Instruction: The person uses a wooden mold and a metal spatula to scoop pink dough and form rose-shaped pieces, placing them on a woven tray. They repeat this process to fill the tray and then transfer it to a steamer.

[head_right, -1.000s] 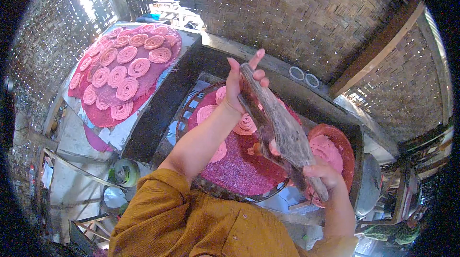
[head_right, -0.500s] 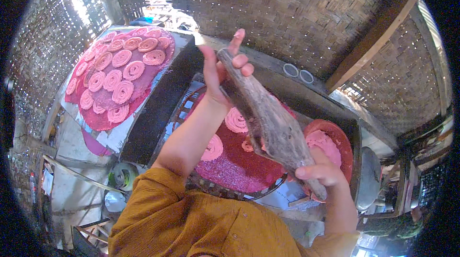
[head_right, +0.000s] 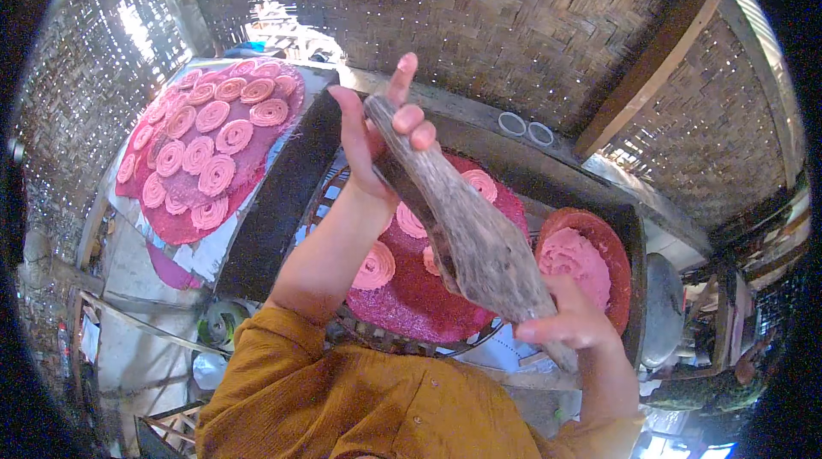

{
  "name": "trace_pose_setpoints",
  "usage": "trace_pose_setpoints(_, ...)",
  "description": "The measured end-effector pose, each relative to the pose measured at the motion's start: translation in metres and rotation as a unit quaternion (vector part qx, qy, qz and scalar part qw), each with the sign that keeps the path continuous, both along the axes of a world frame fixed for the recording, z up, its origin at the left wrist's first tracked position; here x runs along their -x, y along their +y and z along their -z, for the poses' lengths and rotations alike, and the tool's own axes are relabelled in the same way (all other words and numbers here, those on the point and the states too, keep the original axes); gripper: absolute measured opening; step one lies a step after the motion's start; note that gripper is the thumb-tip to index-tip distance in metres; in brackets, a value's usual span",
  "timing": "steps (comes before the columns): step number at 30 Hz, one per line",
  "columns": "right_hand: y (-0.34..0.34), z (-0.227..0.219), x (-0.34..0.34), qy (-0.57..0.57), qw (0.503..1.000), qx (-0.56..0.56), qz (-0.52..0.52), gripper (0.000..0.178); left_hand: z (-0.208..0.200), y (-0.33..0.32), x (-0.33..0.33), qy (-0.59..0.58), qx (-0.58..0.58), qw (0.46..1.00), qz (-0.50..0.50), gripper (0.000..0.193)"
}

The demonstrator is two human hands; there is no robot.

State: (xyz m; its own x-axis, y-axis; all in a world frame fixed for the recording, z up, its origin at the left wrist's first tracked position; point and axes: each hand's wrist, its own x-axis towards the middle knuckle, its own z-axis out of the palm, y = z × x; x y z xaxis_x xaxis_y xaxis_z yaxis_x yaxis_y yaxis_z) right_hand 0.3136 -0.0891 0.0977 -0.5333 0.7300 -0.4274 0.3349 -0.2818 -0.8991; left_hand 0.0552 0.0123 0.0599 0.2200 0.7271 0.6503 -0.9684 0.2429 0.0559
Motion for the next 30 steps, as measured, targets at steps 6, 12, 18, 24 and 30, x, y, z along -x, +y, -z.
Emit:
trace_pose_setpoints(6,-0.005,-0.013,-0.005,-0.003,0.998,-0.066,0.019,0.064,0.004,0.000,-0.016,-0.008,0.012,1.000,0.003,0.068)
trace_pose_setpoints(12,0.005,-0.032,0.013,-0.081,0.990,-0.111,0.010,0.062,-0.018,0.010,0.005,0.008,-0.006,1.000,-0.021,0.069)
trace_pose_setpoints(18,0.000,-0.017,0.019,-0.022,0.997,-0.079,-0.002,0.059,-0.007,0.004,0.019,0.040,-0.089,0.994,-0.040,0.071)
trace_pose_setpoints(24,-0.013,-0.006,0.000,-0.022,0.998,-0.049,0.019,0.056,0.012,-0.004,-0.001,0.041,-0.061,0.997,-0.017,0.073)
trace_pose_setpoints(30,-0.016,-0.010,-0.012,-0.087,0.994,-0.058,0.035,0.059,0.017,0.008,-0.022,0.021,-0.059,0.998,0.018,0.072)
